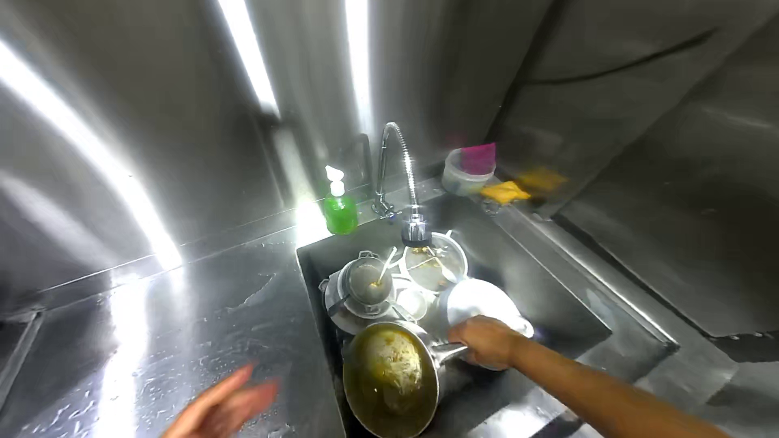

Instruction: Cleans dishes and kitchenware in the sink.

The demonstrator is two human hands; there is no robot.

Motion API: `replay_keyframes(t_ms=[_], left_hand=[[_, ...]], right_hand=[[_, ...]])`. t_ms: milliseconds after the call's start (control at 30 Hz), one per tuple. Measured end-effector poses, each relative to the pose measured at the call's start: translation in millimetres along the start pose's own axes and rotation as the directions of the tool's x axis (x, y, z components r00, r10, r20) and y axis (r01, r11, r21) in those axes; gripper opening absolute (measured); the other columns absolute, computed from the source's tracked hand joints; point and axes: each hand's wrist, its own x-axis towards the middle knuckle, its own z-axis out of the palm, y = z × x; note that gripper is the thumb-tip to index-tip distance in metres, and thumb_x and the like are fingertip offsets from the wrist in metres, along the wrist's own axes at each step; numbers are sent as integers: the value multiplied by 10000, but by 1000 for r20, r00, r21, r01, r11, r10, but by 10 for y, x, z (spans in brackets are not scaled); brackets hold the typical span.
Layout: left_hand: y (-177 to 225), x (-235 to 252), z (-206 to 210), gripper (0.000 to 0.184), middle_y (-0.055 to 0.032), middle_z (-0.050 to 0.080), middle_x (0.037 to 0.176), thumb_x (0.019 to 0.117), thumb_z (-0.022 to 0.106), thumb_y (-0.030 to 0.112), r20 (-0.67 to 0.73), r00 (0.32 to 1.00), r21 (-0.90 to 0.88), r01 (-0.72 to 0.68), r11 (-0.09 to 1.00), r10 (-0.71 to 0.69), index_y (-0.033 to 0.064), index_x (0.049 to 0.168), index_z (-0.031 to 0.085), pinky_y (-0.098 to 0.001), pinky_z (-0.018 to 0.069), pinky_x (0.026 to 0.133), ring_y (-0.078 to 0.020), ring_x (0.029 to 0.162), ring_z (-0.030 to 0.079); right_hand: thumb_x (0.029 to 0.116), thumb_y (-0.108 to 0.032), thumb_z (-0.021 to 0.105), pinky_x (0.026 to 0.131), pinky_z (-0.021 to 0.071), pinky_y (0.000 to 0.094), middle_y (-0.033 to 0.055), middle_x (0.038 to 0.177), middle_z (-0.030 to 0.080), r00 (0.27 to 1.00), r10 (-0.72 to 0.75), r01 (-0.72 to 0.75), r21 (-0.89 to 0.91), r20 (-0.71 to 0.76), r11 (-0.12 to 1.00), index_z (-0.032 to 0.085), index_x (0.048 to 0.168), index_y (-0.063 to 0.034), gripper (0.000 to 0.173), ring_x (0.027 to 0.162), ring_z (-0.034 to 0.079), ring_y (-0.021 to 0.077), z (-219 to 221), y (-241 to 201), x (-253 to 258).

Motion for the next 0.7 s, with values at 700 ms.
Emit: replay_keyframes(t_ms=[700], left_hand=[[-727,108,807,323,-79,693,1230,1088,392,161,-236,901,-109,349,931,-365,-33,1302,536,-406,548,1013,-193,1107,692]], right_hand=[[1054,-115,508,989,481,636,262,1221,661,973,38,12,212,-227,977,664,1258,-21,273,1152,632,465,-622,-330,884]])
